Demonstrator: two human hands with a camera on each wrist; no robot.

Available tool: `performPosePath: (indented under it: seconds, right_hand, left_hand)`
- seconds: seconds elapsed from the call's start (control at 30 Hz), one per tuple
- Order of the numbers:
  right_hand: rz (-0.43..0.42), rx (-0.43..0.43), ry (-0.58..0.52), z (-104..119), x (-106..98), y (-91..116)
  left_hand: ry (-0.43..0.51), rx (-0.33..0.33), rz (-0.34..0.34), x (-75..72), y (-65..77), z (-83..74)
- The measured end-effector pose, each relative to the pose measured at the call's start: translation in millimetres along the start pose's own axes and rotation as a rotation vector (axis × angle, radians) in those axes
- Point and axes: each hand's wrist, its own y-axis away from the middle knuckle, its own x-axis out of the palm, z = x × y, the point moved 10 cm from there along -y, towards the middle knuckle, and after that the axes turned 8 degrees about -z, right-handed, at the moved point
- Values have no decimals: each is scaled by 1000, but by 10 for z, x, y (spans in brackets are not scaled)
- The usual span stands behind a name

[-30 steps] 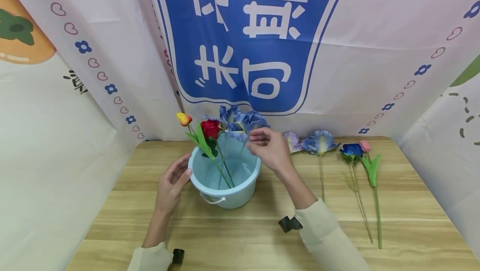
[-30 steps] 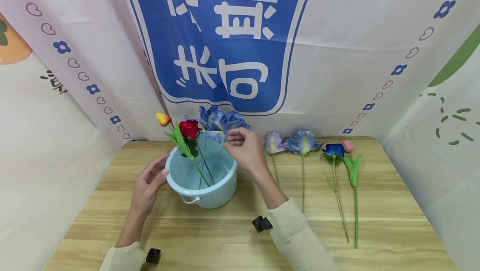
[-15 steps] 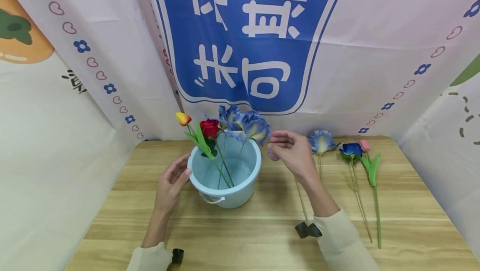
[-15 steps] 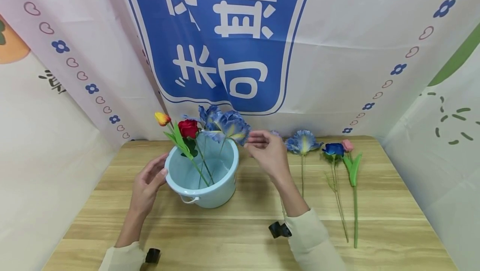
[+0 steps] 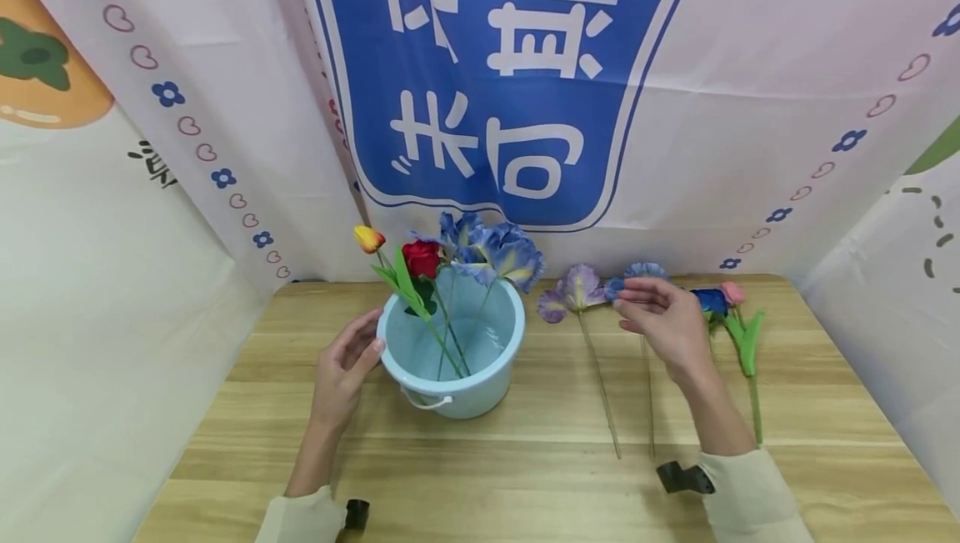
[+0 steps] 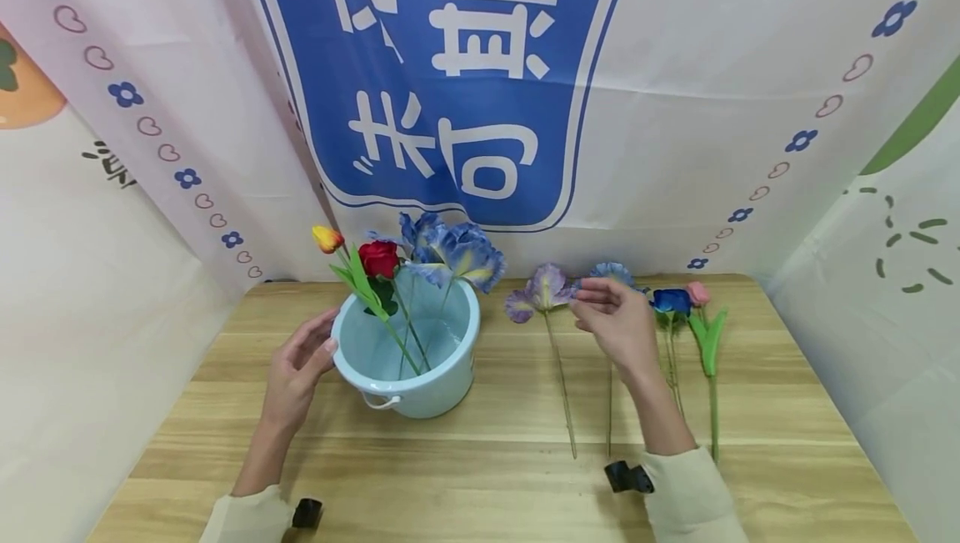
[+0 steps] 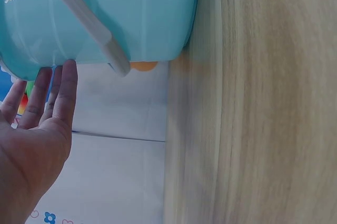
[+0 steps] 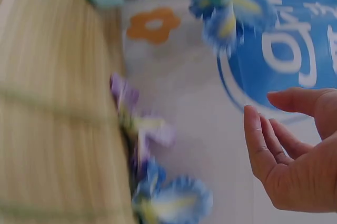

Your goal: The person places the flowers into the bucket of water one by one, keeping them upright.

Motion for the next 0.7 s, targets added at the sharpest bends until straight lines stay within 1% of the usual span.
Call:
performPosePath:
  seconds: [0.13,0.27,0.6,0.7]
  right_hand:
    - [-12,13,46,-143,-297,-3]
    - [-26,40,84,-309,-548,9]
    - [-73,96,230,-616,-1011,57]
    - [-78,112,252,-700,-1124,58]
  left_hand:
    - [0,-3,-4,0,4,3]
    - [-3,-2,-1,0,-1,3]
    - [-3,1,2,-3,-3,8]
    - [-6,0,3,0,-4,10]
